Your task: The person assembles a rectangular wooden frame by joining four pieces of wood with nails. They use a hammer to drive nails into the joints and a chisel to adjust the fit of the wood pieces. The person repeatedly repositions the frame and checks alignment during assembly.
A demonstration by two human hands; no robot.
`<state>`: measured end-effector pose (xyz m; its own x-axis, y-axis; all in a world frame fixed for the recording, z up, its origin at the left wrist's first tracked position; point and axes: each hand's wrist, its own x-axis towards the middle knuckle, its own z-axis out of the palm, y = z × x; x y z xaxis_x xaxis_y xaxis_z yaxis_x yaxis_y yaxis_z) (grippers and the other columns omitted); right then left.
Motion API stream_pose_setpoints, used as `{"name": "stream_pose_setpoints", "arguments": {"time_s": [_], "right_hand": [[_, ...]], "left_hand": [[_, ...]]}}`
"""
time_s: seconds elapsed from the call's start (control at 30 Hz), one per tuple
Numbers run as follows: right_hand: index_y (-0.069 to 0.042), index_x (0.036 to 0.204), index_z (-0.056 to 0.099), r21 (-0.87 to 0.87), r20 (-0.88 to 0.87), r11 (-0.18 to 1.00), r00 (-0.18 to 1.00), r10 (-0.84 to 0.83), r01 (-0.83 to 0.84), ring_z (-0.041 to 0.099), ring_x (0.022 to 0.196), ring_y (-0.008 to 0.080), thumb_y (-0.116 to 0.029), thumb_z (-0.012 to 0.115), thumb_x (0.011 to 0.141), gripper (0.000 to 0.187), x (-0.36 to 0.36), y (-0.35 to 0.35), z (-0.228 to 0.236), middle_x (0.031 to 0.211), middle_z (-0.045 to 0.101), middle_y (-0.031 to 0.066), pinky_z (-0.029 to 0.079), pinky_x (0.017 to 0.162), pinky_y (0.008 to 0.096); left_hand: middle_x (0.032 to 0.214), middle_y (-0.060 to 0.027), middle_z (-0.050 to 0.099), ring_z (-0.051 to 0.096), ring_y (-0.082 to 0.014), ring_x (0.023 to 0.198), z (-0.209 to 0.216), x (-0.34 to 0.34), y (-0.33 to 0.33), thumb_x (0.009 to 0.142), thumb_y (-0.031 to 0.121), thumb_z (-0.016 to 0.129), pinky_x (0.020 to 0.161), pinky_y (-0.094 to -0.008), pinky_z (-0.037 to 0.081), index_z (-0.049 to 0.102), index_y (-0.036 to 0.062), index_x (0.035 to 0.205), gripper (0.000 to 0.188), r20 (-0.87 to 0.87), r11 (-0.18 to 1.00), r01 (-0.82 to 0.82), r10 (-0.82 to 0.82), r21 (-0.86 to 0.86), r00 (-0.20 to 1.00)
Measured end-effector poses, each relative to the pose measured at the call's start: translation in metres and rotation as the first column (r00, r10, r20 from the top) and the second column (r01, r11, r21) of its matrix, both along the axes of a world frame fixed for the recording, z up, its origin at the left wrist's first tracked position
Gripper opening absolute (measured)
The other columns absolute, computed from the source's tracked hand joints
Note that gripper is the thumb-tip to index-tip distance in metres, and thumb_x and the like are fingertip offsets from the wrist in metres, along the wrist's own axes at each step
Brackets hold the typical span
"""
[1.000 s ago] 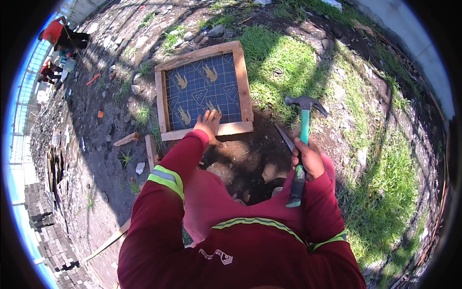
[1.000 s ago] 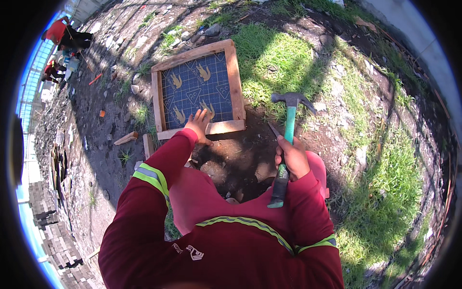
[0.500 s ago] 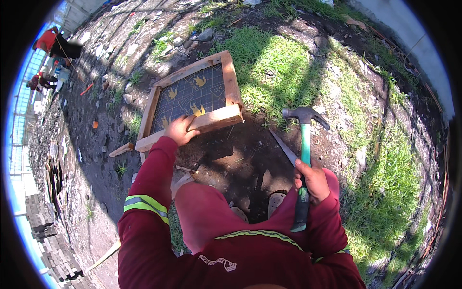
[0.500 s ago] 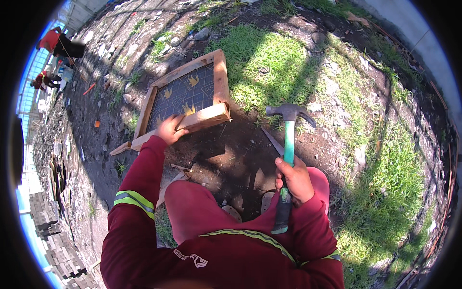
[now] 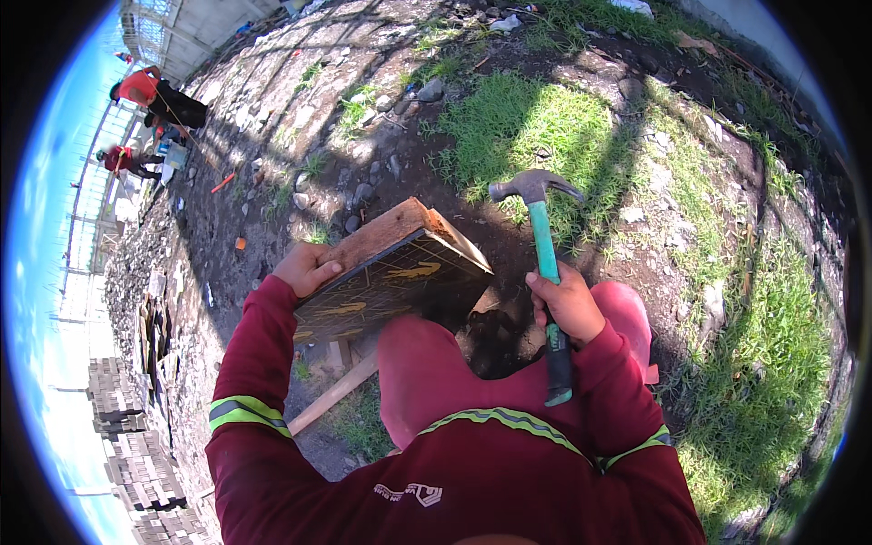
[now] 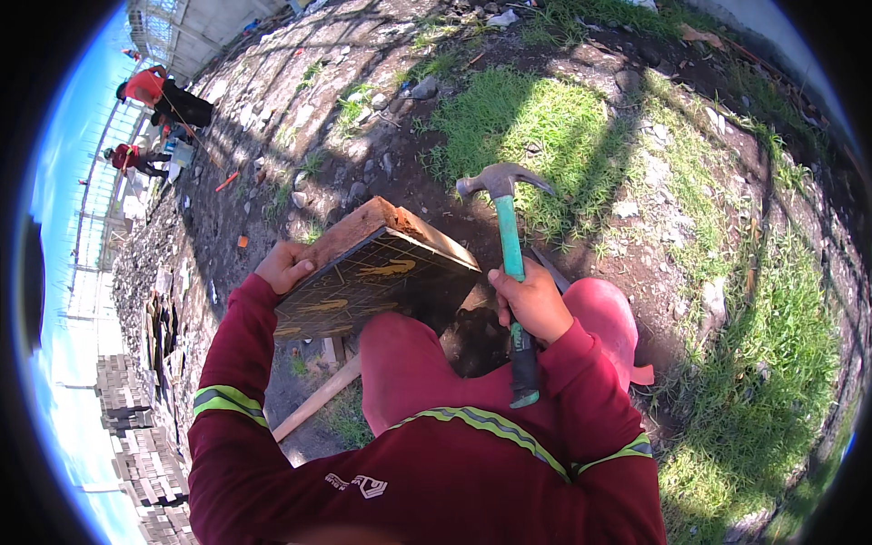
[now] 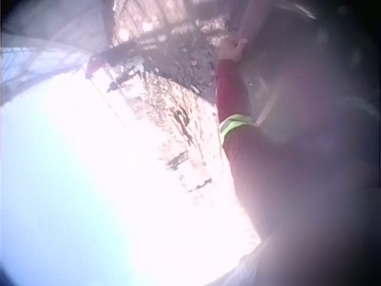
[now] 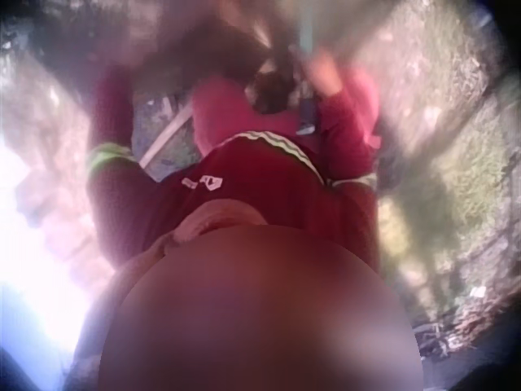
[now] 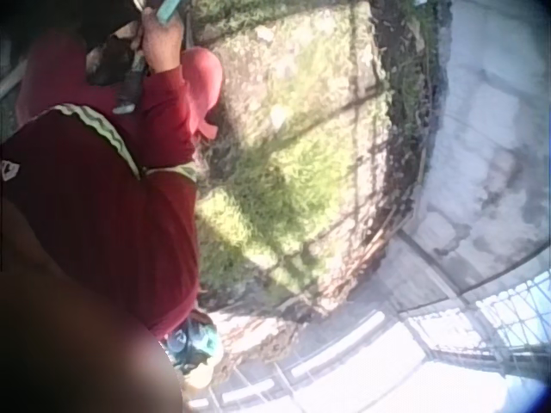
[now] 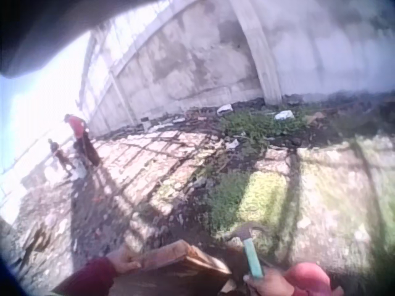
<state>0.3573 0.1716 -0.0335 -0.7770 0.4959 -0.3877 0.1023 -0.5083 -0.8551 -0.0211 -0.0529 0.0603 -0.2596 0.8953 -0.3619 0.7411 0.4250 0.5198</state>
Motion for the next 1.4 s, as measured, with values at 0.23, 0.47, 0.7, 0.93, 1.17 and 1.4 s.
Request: {"name": "stream_pose_setpoints", "arguments": {"time_s": [0.23,0.47,0.7,0.93,1.17,1.4], "right_hand": [[-0.006,0.088,0.047,-0.11,0.028,0.958,0.963,0.27,-0.265,0.051,0.042,0.0109,-0.018,0.058,0.094,0.017,-0.04,-0.022,0.004,0.063,0.051,0.0013,0.041,0.038,0.0253],[-0.005,0.086,0.049,-0.102,-0.004,0.969,0.974,0.227,-0.226,0.051,0.042,0.0105,-0.017,0.057,0.094,0.016,-0.039,-0.017,0.005,0.061,0.051,0.0012,0.041,0.04,0.0256],[-0.004,0.085,0.048,-0.077,-0.017,0.921,0.924,0.382,-0.382,0.051,0.042,0.0106,-0.015,0.055,0.095,0.016,-0.04,-0.013,0.008,0.06,0.051,0.0019,0.041,0.04,0.0257],[-0.005,0.087,0.046,-0.113,-0.07,0.954,0.96,0.271,-0.277,0.051,0.043,0.0112,-0.015,0.054,0.095,0.015,-0.033,-0.014,0.01,0.062,0.049,0.0014,0.041,0.04,0.0248],[-0.005,0.087,0.047,-0.128,-0.03,0.946,0.954,0.298,-0.299,0.051,0.042,0.0111,-0.014,0.054,0.095,0.014,-0.029,-0.01,0.002,0.062,0.05,0.0014,0.041,0.039,0.0249],[-0.005,0.087,0.046,-0.194,0.013,0.946,0.963,0.269,-0.261,0.051,0.041,0.0115,-0.013,0.055,0.094,0.014,-0.022,-0.011,0.002,0.062,0.05,0.0016,0.04,0.038,0.0253]], "left_hand": [[0.098,-0.012,0.065,0.06,-0.0185,0.094,0.008,0.049,-0.006,0.076,0.05,0.072,0.086,-0.0335,0.046,0.057,-0.0059,0.115,0.069,-0.07,0.948,0.024,-0.002,0.317,0.998],[0.107,-0.0157,0.067,0.064,-0.0237,0.099,0.0,0.088,0.069,0.067,0.023,0.082,0.089,-0.0341,0.048,0.056,-0.0034,0.122,0.066,0.084,0.968,-0.199,0.188,0.153,0.979],[0.101,-0.0016,0.064,0.058,-0.0088,0.089,0.006,0.08,0.066,0.066,0.006,0.079,0.085,-0.0268,0.047,0.058,-0.0023,0.118,0.056,0.421,0.976,-0.216,0.19,0.014,0.887],[0.101,-0.0028,0.064,0.059,-0.0098,0.09,0.009,0.091,0.067,0.066,0.004,0.076,0.083,-0.0266,0.049,0.057,-0.003,0.119,0.057,0.403,0.952,-0.304,0.29,-0.032,0.868],[0.099,-0.0034,0.064,0.058,-0.0092,0.088,0.008,0.095,0.068,0.064,0.004,0.075,0.081,-0.0267,0.05,0.057,-0.0022,0.12,0.059,0.39,0.958,-0.287,0.275,-0.03,0.879],[0.095,-0.0022,0.063,0.058,-0.009,0.083,0.014,0.099,0.067,0.064,0.004,0.074,0.074,-0.0259,0.051,0.057,-0.001,0.12,0.058,0.296,0.974,-0.226,0.223,-0.023,0.929]]}}
